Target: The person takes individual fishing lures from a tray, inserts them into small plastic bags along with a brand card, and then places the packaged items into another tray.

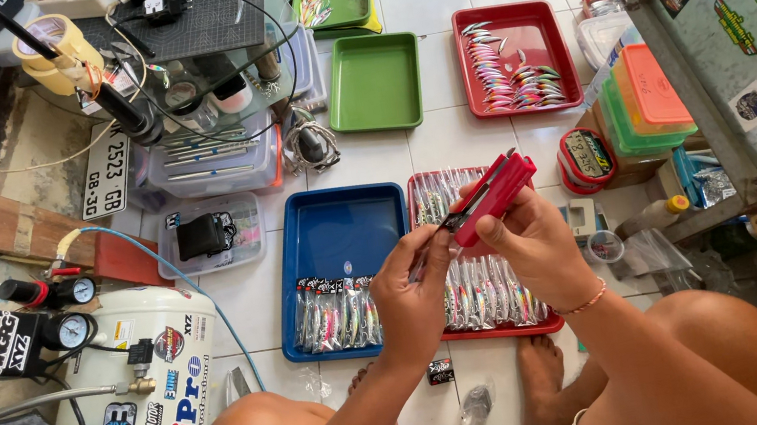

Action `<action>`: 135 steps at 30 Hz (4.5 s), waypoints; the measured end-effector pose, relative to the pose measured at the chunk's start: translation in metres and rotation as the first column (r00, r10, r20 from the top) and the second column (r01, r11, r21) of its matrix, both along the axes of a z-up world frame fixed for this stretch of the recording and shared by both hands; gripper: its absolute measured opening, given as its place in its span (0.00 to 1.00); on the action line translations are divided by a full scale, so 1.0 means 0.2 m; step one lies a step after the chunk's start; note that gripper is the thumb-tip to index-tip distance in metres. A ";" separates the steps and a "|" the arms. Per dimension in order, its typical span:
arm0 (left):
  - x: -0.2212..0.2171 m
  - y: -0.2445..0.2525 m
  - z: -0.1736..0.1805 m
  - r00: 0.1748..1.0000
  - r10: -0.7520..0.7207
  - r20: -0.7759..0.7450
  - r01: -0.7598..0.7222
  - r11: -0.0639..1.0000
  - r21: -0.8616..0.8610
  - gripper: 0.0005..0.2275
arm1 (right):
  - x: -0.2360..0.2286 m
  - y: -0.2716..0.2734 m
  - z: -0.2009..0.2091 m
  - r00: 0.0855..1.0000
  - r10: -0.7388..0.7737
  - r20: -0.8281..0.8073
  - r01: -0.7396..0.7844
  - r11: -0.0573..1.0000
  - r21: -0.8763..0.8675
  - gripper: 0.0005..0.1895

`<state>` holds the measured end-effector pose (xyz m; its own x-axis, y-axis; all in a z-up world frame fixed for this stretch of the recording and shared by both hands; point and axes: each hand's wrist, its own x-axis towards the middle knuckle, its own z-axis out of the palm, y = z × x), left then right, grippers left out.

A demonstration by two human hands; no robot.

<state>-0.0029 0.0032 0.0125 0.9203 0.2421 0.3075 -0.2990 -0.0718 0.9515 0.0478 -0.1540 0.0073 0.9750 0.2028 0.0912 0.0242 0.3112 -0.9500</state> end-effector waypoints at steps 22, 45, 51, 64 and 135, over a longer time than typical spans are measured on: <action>0.01 -0.01 -0.01 0.999 -0.008 -0.045 0.010 0.999 0.039 0.08 | -0.01 0.02 0.11 0.997 -0.029 -0.074 0.024 0.997 -0.071 0.22; 0.40 0.72 -1.99 0.439 0.536 -0.721 -0.240 0.844 0.480 0.06 | 0.02 -0.69 -2.31 0.725 -0.640 -0.255 -0.198 0.161 -0.967 0.25; 0.40 0.69 -2.47 0.425 0.545 -0.723 -0.109 0.824 0.557 0.11 | 0.01 -0.55 -2.04 0.700 -0.664 -0.263 -0.164 0.209 -0.964 0.33; 0.22 0.48 -1.94 0.363 0.536 -0.762 0.361 0.673 0.646 0.24 | -0.04 -0.08 -1.51 0.852 -0.330 -0.407 -0.336 0.252 -0.908 0.29; 0.21 0.25 0.01 0.973 0.046 -0.227 -0.153 0.863 -0.481 0.06 | -0.48 0.16 -1.89 0.770 0.585 -0.254 -0.162 -0.205 -0.965 0.11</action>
<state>0.0381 0.0525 0.0146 0.9116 0.4059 -0.0649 -0.1146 0.4027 0.9081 -0.0485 -0.1227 -0.3705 0.6620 0.6002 -0.4489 0.5539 -0.7953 -0.2465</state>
